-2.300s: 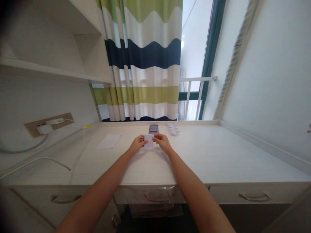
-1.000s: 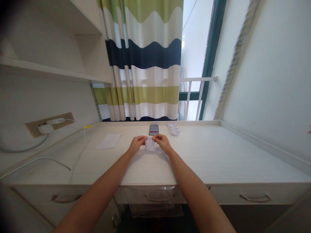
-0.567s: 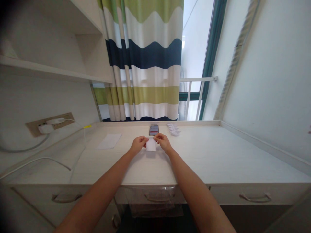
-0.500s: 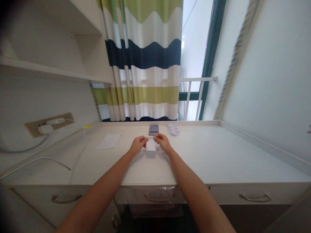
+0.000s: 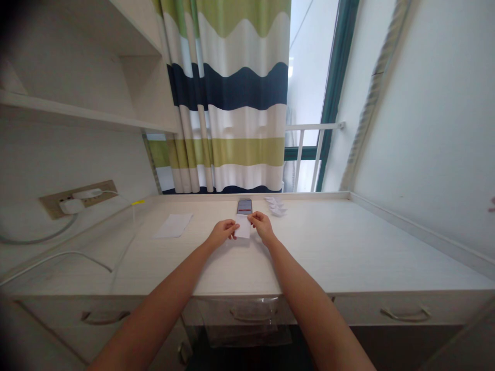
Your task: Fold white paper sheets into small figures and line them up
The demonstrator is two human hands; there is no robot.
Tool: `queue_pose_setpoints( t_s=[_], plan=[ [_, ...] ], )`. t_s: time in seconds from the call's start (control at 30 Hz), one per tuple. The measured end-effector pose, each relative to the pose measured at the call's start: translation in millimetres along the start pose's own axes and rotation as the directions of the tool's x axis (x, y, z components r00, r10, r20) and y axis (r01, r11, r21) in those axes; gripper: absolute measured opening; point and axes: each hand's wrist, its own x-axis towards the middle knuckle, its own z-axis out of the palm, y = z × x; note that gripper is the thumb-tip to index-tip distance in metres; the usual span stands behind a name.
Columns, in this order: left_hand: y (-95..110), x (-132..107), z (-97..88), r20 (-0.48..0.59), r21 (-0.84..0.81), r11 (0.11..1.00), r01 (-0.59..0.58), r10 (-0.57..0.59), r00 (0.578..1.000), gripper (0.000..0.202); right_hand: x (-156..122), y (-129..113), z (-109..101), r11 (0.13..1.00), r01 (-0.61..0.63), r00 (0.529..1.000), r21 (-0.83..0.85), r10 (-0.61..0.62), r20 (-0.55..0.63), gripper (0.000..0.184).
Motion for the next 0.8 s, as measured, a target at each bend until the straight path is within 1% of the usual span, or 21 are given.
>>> queue_pose_setpoints(
  t_s=[0.13, 0.3, 0.47, 0.53, 0.67, 0.8],
  plan=[
    [-1.5, 0.3, 0.7, -0.037, 0.004, 1.000, 0.006, -0.005, 0.999, 0.024, 0.9, 0.3, -0.4, 1.000, -0.016, 0.999, -0.004, 0.016, -0.028, 0.022],
    [-5.4, 1.9, 1.0, 0.008, -0.027, 1.000, 0.011, -0.011, 1.000, 0.026, 1.4, 1.0, -1.1, 1.000, -0.011, 0.998, -0.001, 0.011, -0.054, 0.021],
    [-6.5, 3.3, 0.5, -0.022, 0.015, 1.000, 0.001, -0.001, 1.000, 0.023, 1.6, 1.1, -1.3, 1.000, -0.009, 0.998, -0.009, 0.008, -0.061, 0.021],
    [-6.5, 3.1, 1.2, -0.014, -0.004, 1.000, 0.006, -0.006, 1.000, 0.023, 2.1, 1.6, -1.9, 1.000, -0.011, 0.997, -0.002, 0.011, -0.072, 0.020],
    [-6.3, 2.4, 3.2, 0.045, -0.081, 0.996, 0.043, -0.040, 0.998, 0.025, 3.5, 3.3, -4.2, 1.000, -0.018, 0.992, 0.008, 0.019, -0.123, 0.019],
    [-5.2, 3.0, 3.3, 0.029, -0.074, 0.997, 0.023, -0.021, 0.999, 0.023, 3.5, 2.6, -4.1, 0.999, -0.029, 0.990, 0.018, 0.031, -0.136, 0.019]
  ],
)
